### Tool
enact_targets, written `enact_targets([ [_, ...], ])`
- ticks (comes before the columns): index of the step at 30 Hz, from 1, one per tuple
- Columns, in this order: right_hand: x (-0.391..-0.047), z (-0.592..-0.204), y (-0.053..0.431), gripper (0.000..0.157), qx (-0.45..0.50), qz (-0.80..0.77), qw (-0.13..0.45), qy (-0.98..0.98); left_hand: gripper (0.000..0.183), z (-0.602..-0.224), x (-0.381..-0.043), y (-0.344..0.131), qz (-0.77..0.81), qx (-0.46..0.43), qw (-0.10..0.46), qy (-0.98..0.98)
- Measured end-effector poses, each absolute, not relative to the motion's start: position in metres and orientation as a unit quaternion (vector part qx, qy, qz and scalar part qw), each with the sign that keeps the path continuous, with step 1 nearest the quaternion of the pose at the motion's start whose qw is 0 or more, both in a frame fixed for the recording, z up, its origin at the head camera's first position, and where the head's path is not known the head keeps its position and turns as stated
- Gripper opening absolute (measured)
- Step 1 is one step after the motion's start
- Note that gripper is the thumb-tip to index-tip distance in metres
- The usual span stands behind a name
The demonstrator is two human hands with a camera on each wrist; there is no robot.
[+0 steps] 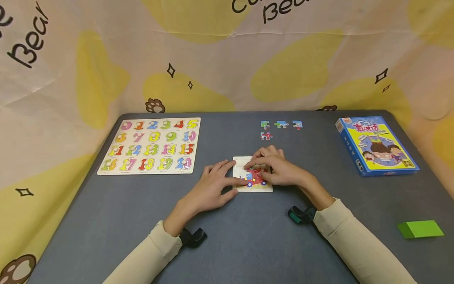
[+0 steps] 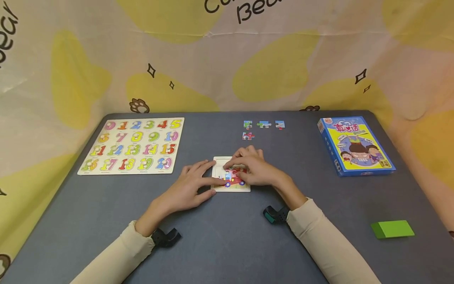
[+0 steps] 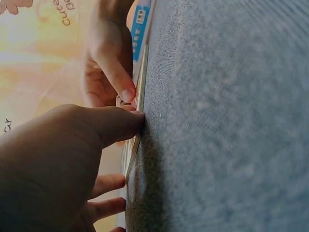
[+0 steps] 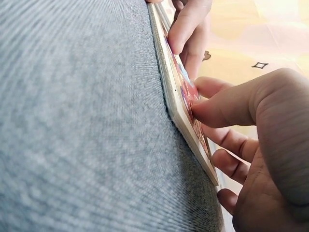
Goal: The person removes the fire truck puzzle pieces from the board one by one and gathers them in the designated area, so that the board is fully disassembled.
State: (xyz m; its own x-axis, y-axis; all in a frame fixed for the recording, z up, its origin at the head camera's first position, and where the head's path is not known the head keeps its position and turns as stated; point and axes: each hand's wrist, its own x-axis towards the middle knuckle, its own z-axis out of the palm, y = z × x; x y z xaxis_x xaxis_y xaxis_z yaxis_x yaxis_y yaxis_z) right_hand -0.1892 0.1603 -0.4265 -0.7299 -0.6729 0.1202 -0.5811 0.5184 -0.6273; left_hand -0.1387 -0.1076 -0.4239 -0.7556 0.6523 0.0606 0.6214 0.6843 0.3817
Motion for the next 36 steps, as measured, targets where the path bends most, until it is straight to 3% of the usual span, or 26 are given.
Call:
enact_targets([
  [9, -0.1886, -0.4255, 0.1591, 0.036, -0.363, -0.340, 0.073, 0.864, 0.034, -0.4221, -0.1382, -0.1090, 0.196, 0.352, 0.038, 0.914],
  [36, -0.1878, -0.4238, 0.1594, 0.036, -0.373, -0.323, 0.070, 0.867, 0.042, -0.4225, -0.1381, -0.1086, 0.204, 0.350, 0.052, 0.913],
])
